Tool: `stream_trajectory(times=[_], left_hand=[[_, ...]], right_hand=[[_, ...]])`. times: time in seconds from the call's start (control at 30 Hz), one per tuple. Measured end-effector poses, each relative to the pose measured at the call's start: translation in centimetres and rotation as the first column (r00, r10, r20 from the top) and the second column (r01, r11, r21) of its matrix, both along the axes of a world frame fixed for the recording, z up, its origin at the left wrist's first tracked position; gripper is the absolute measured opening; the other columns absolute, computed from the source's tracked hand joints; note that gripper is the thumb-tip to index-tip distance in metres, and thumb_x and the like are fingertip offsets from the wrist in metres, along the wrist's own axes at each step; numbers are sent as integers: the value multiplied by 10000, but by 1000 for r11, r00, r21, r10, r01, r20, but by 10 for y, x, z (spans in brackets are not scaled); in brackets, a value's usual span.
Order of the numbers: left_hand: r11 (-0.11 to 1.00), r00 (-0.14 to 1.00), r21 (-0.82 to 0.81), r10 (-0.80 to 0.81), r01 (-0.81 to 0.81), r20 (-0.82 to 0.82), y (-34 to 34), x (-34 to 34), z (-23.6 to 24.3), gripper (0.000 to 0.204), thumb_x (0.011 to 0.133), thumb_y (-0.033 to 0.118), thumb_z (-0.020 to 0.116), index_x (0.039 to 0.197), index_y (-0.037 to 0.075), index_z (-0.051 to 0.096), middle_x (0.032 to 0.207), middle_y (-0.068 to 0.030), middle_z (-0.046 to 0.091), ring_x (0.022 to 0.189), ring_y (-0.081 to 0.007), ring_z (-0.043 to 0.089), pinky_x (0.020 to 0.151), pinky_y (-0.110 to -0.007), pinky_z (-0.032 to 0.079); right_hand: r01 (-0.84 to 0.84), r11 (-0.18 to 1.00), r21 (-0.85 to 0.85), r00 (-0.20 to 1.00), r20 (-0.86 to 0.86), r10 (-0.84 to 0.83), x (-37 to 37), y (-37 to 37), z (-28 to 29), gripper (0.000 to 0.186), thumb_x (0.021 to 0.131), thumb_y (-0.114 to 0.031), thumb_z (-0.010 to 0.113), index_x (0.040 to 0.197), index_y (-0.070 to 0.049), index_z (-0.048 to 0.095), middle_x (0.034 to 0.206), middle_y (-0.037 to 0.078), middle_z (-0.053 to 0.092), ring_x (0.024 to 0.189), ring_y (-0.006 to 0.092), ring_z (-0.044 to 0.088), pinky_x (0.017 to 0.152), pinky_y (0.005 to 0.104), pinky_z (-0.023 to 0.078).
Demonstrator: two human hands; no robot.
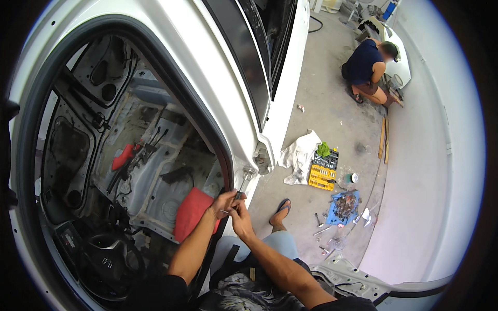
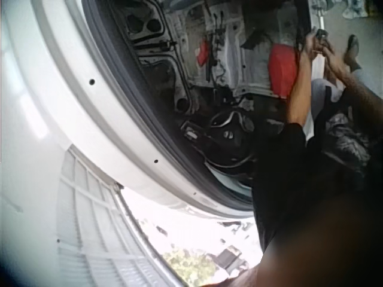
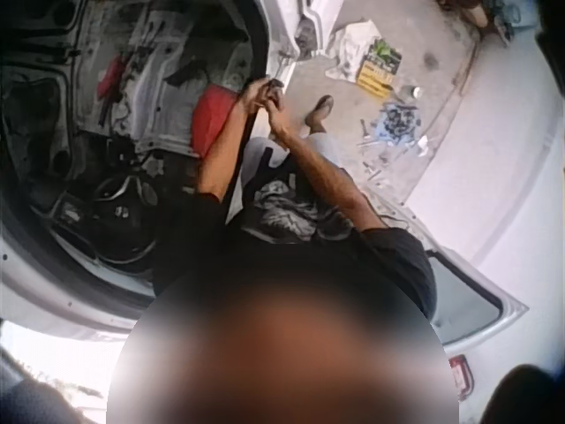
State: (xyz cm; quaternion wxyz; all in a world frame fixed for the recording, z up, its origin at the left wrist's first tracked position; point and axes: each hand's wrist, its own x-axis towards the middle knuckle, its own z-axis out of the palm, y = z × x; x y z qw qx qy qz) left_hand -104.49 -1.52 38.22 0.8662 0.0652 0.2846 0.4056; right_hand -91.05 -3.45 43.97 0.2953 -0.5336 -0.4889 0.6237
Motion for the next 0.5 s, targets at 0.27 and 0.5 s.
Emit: stream_trajectory(times=[0.27,0.5], left_hand=[[850,795,-310,515,-425,322,-34,46,-13,463,990,484,456,1236,132,627,1190,-135,670,1117,-304,619,978,-568,445],[843,843,-240,520,-481,136,-16,50,18,425,1012,448,449,1243,127,605,1139,-71,660,1037,-226,629,895,-453,498]], right_hand=[[210,966,-151,921,362,-144,-21,36,-37,386,937,-330,617,1103,15,572,967,214,684,927,322,659,832,409,495],[329,903,-277,944,90,-316,-34,49,-20,331,972,-348,614,859,-41,564,688,53,563,600,176,514,569,346,437]])
